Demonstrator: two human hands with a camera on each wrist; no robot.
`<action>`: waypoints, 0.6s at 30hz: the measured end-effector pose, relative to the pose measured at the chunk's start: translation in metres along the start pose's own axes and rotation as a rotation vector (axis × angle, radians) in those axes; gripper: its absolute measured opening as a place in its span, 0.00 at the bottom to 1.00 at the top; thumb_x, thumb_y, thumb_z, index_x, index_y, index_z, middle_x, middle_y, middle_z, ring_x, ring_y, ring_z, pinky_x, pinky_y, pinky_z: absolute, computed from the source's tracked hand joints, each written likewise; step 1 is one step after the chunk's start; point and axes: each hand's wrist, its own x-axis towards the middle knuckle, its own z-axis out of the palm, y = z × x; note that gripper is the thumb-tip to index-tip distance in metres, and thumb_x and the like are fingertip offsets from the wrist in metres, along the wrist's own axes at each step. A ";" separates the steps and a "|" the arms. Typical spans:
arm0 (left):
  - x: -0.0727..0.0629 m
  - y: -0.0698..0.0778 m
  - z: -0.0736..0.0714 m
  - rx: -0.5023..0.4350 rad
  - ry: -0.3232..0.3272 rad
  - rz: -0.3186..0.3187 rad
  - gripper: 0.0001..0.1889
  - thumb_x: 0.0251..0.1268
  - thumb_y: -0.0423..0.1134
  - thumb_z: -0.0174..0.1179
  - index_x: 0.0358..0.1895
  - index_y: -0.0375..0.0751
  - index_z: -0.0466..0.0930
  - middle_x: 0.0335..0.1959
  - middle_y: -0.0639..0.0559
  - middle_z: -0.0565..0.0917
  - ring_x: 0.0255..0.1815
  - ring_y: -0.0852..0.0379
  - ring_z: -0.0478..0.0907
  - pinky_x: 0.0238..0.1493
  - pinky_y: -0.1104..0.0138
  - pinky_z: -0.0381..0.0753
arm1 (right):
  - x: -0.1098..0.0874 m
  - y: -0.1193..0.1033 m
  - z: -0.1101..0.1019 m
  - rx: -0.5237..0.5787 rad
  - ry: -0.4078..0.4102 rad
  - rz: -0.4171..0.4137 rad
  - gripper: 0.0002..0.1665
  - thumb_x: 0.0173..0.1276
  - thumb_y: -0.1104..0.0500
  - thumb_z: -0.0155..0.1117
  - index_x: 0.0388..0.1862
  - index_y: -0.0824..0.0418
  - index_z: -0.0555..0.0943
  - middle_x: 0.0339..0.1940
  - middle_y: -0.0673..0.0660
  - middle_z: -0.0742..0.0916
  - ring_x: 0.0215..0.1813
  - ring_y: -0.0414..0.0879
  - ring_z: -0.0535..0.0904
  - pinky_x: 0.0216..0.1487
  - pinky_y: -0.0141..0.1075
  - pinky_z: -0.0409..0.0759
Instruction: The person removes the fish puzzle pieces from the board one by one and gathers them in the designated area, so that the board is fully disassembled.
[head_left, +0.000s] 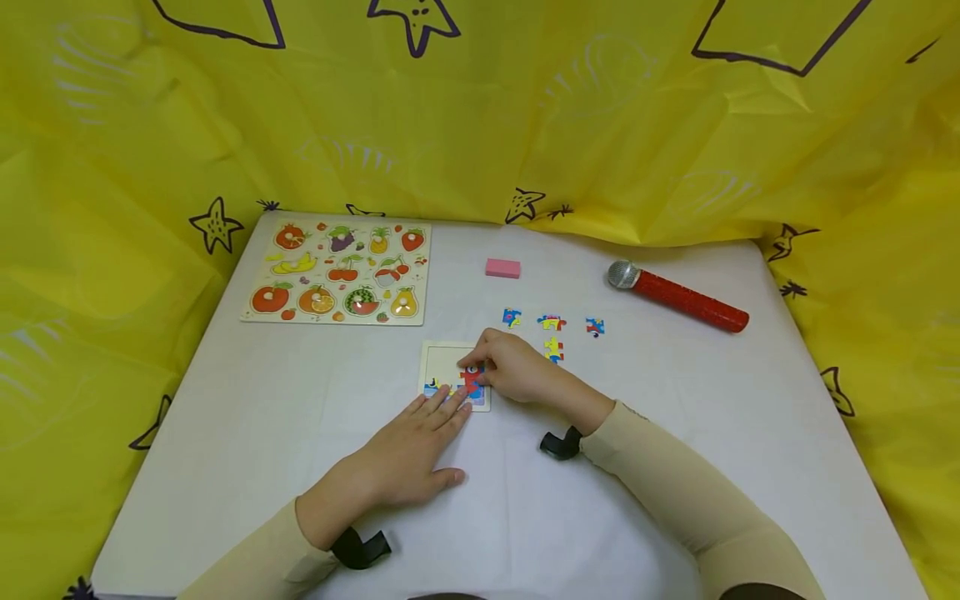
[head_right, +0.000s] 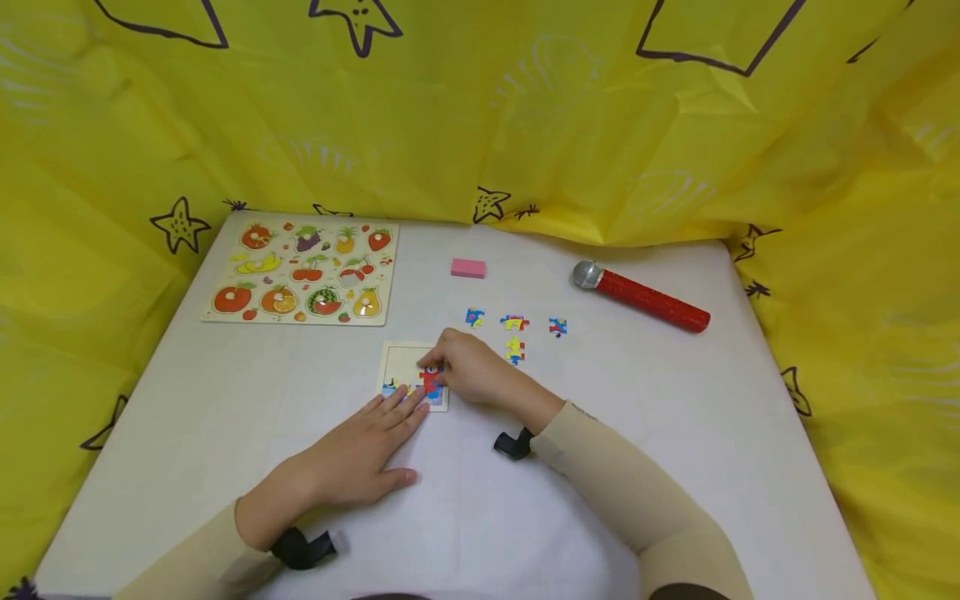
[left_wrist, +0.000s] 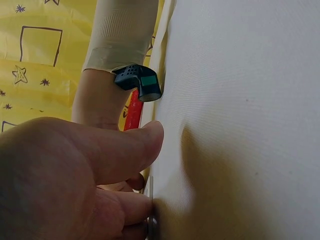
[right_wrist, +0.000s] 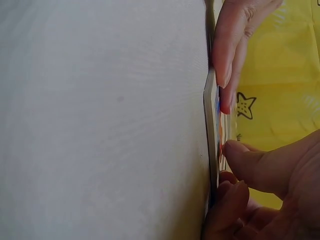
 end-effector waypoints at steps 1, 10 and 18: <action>0.000 0.000 0.000 -0.001 0.000 0.000 0.46 0.78 0.59 0.61 0.88 0.40 0.54 0.92 0.48 0.47 0.93 0.42 0.42 0.91 0.44 0.47 | 0.000 0.000 0.000 -0.003 -0.002 -0.005 0.18 0.74 0.64 0.72 0.61 0.53 0.91 0.46 0.50 0.85 0.44 0.41 0.78 0.45 0.33 0.76; 0.000 0.000 -0.001 -0.002 0.003 0.002 0.46 0.78 0.59 0.61 0.88 0.40 0.54 0.92 0.48 0.47 0.93 0.42 0.42 0.91 0.44 0.48 | 0.002 -0.001 -0.002 0.005 -0.003 -0.009 0.10 0.73 0.62 0.74 0.49 0.50 0.94 0.46 0.49 0.85 0.47 0.41 0.79 0.49 0.35 0.77; 0.000 0.000 0.001 0.003 0.006 0.007 0.46 0.78 0.60 0.61 0.87 0.40 0.54 0.92 0.48 0.47 0.93 0.42 0.42 0.91 0.44 0.47 | 0.000 -0.002 -0.001 0.009 0.016 0.005 0.08 0.72 0.65 0.73 0.44 0.54 0.91 0.47 0.50 0.88 0.47 0.43 0.81 0.53 0.37 0.80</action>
